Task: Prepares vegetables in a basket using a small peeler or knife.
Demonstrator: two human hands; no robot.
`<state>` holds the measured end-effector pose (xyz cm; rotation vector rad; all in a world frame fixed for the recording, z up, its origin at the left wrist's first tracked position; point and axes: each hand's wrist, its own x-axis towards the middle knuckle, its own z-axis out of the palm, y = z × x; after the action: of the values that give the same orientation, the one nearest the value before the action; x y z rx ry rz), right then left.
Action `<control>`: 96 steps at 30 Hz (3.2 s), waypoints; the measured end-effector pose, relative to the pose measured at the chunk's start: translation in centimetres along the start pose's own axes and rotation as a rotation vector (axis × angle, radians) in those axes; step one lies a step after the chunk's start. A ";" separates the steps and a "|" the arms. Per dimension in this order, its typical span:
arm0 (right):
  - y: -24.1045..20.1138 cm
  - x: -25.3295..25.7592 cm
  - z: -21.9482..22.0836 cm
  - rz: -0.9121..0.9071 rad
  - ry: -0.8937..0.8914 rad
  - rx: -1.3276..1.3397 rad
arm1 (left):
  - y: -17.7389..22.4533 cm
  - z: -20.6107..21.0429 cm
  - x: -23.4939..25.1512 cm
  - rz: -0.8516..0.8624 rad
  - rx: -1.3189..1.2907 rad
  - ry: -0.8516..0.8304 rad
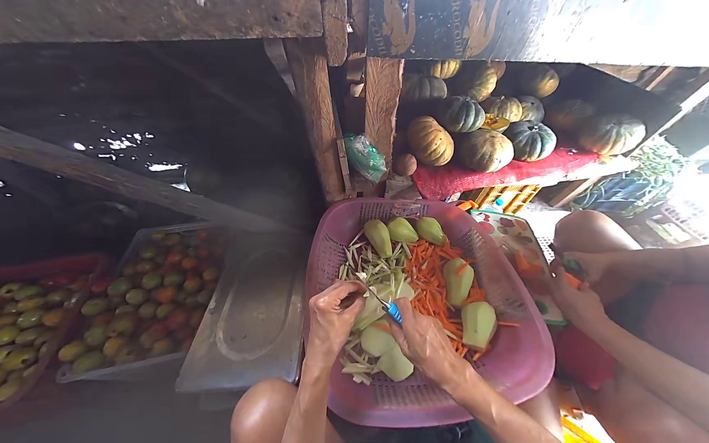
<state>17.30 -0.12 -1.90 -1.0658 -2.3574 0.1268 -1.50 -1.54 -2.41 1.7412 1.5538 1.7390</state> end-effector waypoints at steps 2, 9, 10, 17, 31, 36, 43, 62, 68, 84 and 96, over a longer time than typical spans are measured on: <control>0.1 -0.2 0.1 0.000 0.020 -0.030 | 0.1 0.1 0.0 0.006 -0.006 0.021; 0.2 -1.1 0.8 0.050 0.016 -0.139 | 0.4 0.1 -0.1 -0.037 -0.027 0.074; 0.3 -1.2 1.0 0.052 0.024 -0.156 | 0.3 0.2 -0.1 -0.034 -0.019 0.074; 1.4 -0.4 -0.3 0.505 -0.727 -0.110 | 1.1 -0.2 0.2 -0.170 -0.175 0.156; -2.0 0.5 1.2 0.230 -0.161 0.018 | 1.7 2.2 -0.5 -0.263 -0.011 0.270; -1.2 0.0 1.6 0.183 -0.087 -0.066 | 1.6 2.3 -0.6 -0.230 -0.060 0.263; 0.5 0.3 -0.2 0.502 -0.697 -0.074 | 1.6 1.8 -0.1 -0.276 -0.235 0.307; 6.3 -2.9 -6.9 0.742 -0.482 0.050 | 1.6 8.3 -5.0 -0.176 0.647 -1.236; 6.3 -3.1 -5.9 0.727 -0.391 0.127 | 1.8 5.0 -2.3 -0.317 0.475 -1.168; -1.4 2.5 -2.0 0.300 -0.212 -0.069 | 0.5 -0.3 0.8 -0.243 0.144 0.035; -1.9 4.0 -1.8 0.356 -0.296 0.023 | 0.2 -0.8 0.6 -0.197 0.187 0.130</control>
<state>14.79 1.25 1.95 -1.5363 -2.3847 0.4701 -2.20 -1.53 -1.66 1.5166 1.9277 1.6854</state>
